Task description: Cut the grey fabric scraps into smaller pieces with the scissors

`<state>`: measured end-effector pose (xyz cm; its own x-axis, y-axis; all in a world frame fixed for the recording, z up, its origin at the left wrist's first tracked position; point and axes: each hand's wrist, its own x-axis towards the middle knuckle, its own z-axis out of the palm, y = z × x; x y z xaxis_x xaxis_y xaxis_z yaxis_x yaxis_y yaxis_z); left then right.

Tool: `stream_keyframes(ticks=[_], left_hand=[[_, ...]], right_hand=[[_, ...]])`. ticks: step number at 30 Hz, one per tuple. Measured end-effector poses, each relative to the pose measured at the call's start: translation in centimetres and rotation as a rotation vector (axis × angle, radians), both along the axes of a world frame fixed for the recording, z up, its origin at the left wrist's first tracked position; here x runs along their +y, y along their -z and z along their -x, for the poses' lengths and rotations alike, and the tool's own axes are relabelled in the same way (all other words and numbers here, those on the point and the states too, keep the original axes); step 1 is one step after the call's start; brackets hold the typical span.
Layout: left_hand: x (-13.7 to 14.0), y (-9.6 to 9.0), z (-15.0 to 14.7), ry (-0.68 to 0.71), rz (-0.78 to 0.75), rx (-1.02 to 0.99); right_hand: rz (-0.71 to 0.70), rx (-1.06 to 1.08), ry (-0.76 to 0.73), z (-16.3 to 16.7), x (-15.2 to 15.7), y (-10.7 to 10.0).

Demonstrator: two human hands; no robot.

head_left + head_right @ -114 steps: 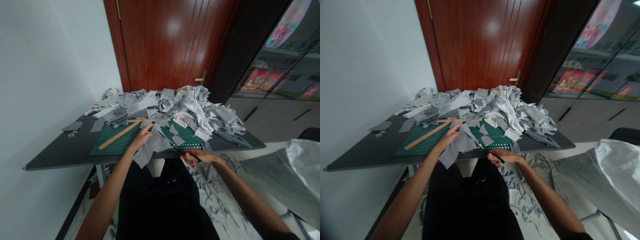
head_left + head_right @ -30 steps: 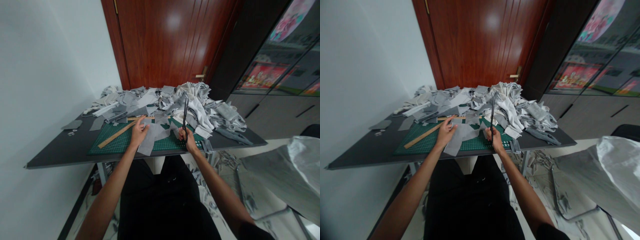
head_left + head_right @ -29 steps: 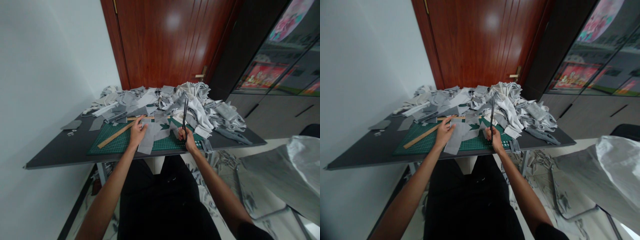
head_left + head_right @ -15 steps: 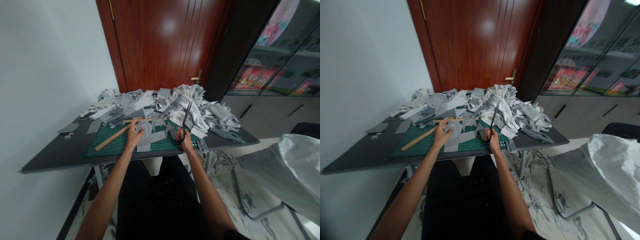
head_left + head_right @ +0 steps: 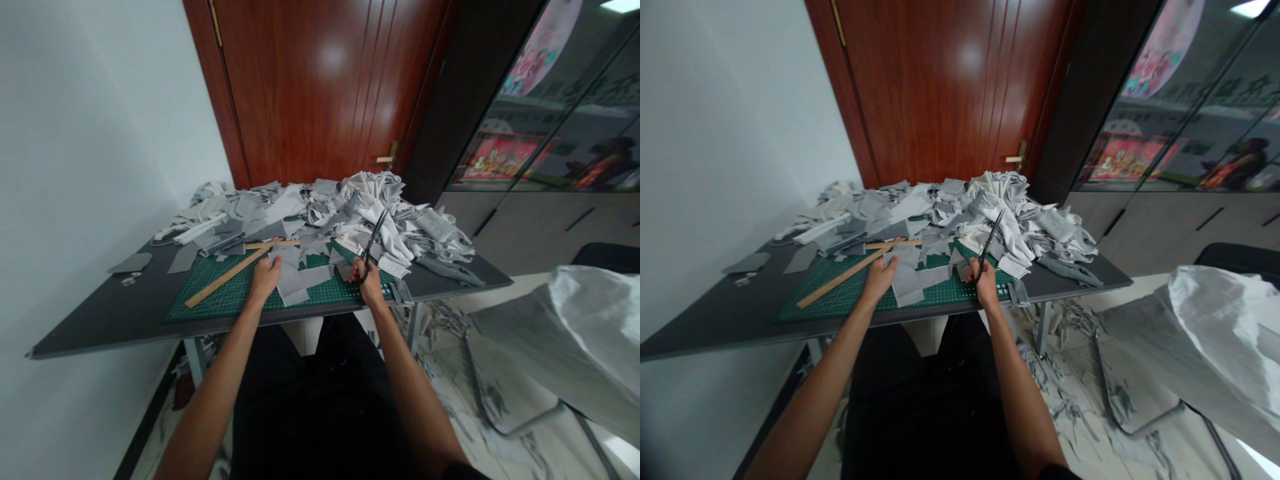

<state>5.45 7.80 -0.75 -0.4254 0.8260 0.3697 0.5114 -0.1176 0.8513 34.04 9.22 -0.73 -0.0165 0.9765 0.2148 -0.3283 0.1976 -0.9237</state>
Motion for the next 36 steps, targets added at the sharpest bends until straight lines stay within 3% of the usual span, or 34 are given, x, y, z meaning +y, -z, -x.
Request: stream_keyframes(ticks=[2, 7, 10, 19, 28, 36], left_hand=[[0.0, -0.2, -0.3, 0.055, -0.053, -0.144], [-0.6, -1.0, -0.9, 0.299, -0.110, -0.799], [-1.1, -1.5, -1.3, 0.345, -0.084, -0.968], [-1.8, -3.0, -2.0, 0.433, -0.165, -1.130], [-2.0, -4.4, -2.4, 0.400, -0.220, -1.306], [-2.4, -4.8, -2.8, 0.478, -0.107, -1.239]], right_hand=[[0.000, 0.021, 0.001, 0.0, 0.0, 0.0], [0.010, 0.048, 0.009, -0.1, 0.2, 0.2], [-0.004, 0.024, 0.040, -0.1, 0.3, 0.5], [-0.077, -0.012, -0.016, 0.1, 0.7, 0.5], [-0.062, 0.003, -0.038, 0.5, 1.0, 0.6], [-0.070, -0.033, -0.051, 0.6, 0.9, 0.5]])
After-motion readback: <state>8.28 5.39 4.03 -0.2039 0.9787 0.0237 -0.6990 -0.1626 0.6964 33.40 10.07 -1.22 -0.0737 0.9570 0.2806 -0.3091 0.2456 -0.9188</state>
